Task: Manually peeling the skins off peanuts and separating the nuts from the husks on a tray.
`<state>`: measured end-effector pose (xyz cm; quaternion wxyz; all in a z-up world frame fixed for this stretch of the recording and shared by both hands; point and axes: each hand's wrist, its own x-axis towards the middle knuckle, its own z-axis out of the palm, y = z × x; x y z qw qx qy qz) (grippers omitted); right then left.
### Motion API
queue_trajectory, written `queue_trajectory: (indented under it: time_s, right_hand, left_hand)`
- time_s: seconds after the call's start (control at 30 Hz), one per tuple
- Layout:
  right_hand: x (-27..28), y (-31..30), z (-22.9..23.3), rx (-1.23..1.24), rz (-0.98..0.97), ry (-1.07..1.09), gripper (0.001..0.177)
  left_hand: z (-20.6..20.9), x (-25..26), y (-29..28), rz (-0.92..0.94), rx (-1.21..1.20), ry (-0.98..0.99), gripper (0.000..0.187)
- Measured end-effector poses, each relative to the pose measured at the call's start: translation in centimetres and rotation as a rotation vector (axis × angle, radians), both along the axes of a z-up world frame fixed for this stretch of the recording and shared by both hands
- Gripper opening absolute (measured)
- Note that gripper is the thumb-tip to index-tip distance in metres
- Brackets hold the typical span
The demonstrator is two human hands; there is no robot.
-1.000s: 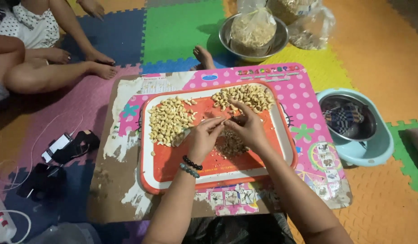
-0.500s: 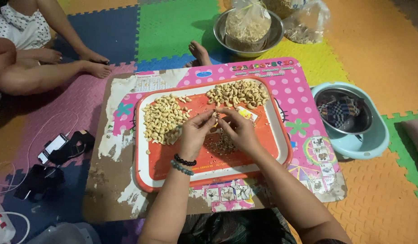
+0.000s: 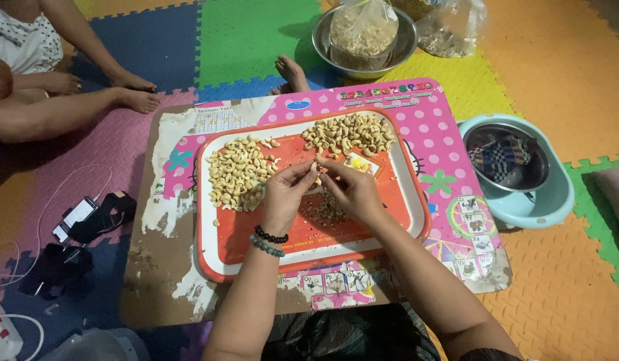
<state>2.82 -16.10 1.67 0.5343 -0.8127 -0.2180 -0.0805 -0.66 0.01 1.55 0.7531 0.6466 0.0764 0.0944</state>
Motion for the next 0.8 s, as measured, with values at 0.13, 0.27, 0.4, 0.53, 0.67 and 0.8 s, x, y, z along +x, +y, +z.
queue_trajectory:
  time_s: [0.13,0.27,0.4,0.53,0.67,0.8]
  right_hand:
    - [0.0,0.2,0.2,-0.015,-0.001,-0.04,0.024]
    - [0.2,0.2,-0.6,0.01,-0.034,-0.119,0.021]
    - [0.4,0.4,-0.6,0.024,-0.031,-0.127,0.02]
    - [0.2,0.7,0.4,-0.037,-0.059,-0.182,0.021]
    - [-0.1,0.9,1.0,0.015,-0.042,-0.121,0.018]
    - [-1.0,1.1,2.1,0.089,0.004,-0.011,0.023]
  left_hand:
    - [0.1,0.3,0.1,0.005,-0.038,-0.011,0.03]
    - [-1.0,0.5,0.3,-0.006,-0.108,-0.021,0.031]
    - [-1.7,0.7,0.7,-0.032,-0.141,-0.032,0.029]
    - [-1.6,0.9,0.8,-0.011,-0.154,-0.047,0.03]
    - [-1.2,0.8,0.8,-0.022,-0.169,-0.033,0.034]
    - [-0.6,0.6,0.7,-0.025,-0.059,0.006,0.034]
